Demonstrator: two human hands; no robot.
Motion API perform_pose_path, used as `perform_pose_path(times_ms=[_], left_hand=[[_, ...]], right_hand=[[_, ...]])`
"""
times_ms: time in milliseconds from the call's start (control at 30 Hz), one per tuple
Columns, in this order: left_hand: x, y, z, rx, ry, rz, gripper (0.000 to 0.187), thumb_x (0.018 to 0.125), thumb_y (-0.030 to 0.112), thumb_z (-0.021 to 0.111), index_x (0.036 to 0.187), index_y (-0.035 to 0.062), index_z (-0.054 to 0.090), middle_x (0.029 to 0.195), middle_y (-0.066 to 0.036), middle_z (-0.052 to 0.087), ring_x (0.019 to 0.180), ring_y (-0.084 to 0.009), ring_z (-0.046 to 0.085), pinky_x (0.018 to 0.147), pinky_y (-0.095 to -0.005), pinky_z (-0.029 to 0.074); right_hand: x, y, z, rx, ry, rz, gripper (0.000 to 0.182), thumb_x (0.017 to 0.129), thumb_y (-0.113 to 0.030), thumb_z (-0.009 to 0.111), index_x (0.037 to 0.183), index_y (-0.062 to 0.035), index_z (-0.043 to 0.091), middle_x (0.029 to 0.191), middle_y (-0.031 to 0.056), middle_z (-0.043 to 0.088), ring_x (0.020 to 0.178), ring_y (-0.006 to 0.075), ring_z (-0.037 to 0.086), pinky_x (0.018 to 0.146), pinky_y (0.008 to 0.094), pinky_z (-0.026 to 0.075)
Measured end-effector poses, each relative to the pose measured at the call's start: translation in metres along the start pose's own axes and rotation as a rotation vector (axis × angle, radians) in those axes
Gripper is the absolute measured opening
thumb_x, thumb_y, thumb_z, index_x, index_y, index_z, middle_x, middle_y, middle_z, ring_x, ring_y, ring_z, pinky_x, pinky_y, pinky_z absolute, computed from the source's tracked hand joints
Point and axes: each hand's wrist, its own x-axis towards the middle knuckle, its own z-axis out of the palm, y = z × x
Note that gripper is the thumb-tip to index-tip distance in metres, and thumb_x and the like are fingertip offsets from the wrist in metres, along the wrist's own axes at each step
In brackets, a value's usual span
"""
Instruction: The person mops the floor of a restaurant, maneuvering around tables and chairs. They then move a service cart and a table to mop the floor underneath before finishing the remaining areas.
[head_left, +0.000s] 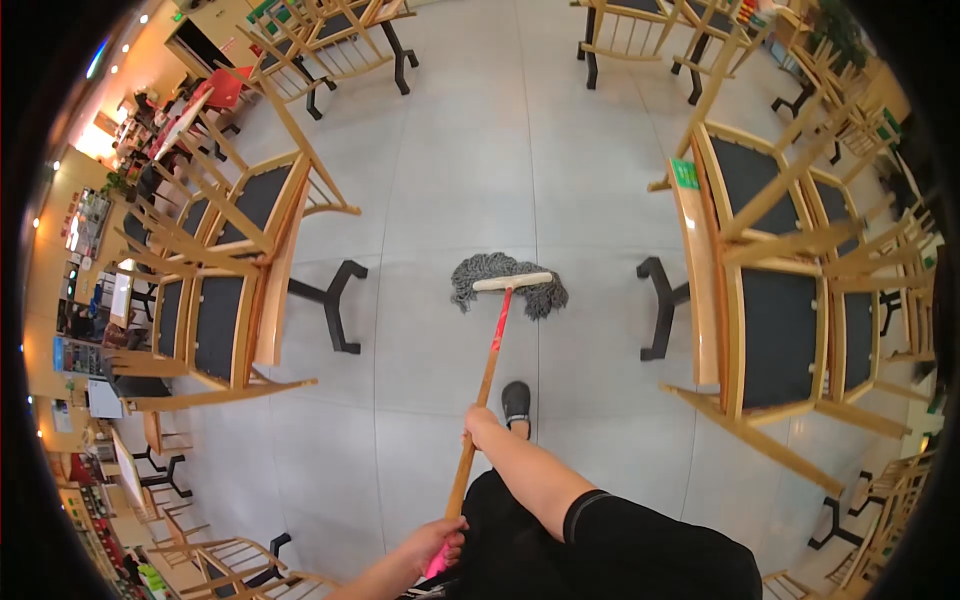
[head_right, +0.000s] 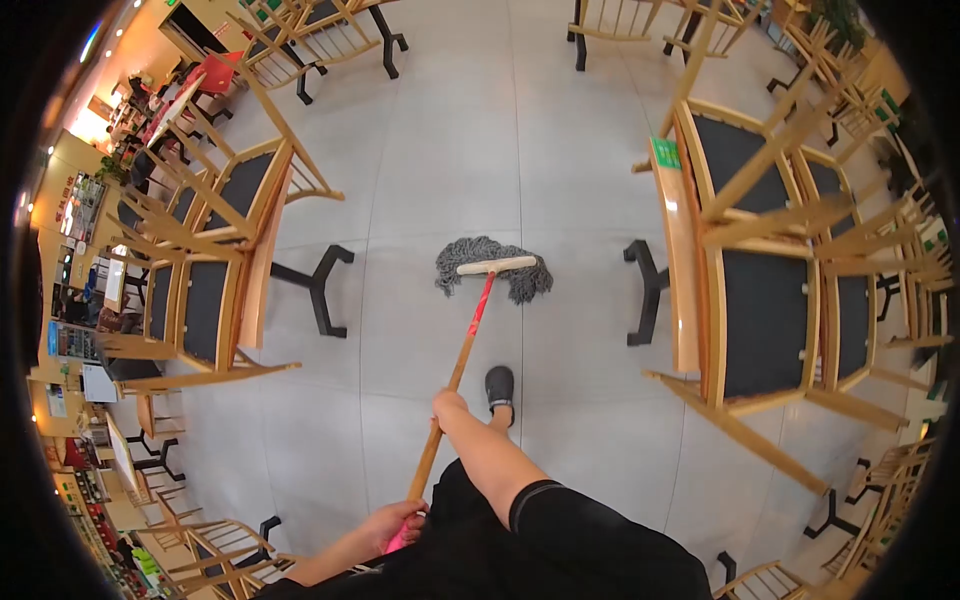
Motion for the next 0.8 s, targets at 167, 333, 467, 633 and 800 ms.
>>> perform_pose_path(times_ms=[167,333,467,633,800], left_hand=[[0.003,0.099,0.035,-0.022,-0.079,0.010,0.014,0.084,0.023,0.047,0.078,0.0114,0.042,0.049,0.002,0.037,0.037,-0.0089,0.034,0.034,-0.0232,0.031],[0.012,0.191,0.077,-0.022,-0.110,0.021,0.012,0.083,0.019,0.048,0.079,0.0108,0.041,0.050,0.002,0.038,0.036,-0.0089,0.034,0.034,-0.0236,0.032],[0.024,0.276,0.130,-0.049,-0.141,0.073,0.009,0.083,0.017,0.048,0.082,0.0091,0.043,0.052,0.002,0.038,0.037,-0.0088,0.034,0.035,-0.0234,0.032],[0.007,0.393,0.206,-0.102,-0.166,0.108,0.013,0.081,0.013,0.048,0.091,0.0061,0.044,0.054,0.002,0.037,0.038,-0.0078,0.034,0.033,-0.0215,0.030],[0.004,0.490,0.263,-0.144,-0.119,0.148,0.014,0.081,0.011,0.046,0.093,0.0038,0.044,0.053,0.001,0.036,0.036,-0.0076,0.032,0.031,-0.0214,0.028]], right_hand=[[-0.009,-0.113,0.016,0.108,-0.001,0.009,0.023,0.084,-0.024,0.034,0.079,-0.0037,0.044,0.056,0.0084,0.042,0.042,0.0187,0.041,0.036,0.0333,0.039],[0.011,-0.214,0.038,0.106,0.079,-0.113,0.020,0.083,-0.017,0.035,0.079,-0.0010,0.046,0.054,0.0094,0.041,0.040,0.0193,0.040,0.034,0.0336,0.037],[0.039,-0.317,0.033,0.066,-0.005,-0.188,0.016,0.080,-0.011,0.036,0.078,0.0010,0.047,0.052,0.0105,0.040,0.037,0.0207,0.040,0.033,0.0340,0.036],[0.037,-0.463,0.045,0.116,0.031,-0.145,0.018,0.079,-0.015,0.041,0.071,-0.0006,0.049,0.053,0.0141,0.044,0.042,0.0249,0.045,0.034,0.0360,0.034],[0.014,-0.563,0.060,0.300,0.023,-0.107,0.024,0.081,-0.024,0.042,0.073,-0.0021,0.049,0.058,0.0127,0.044,0.041,0.0235,0.041,0.038,0.0383,0.037]])
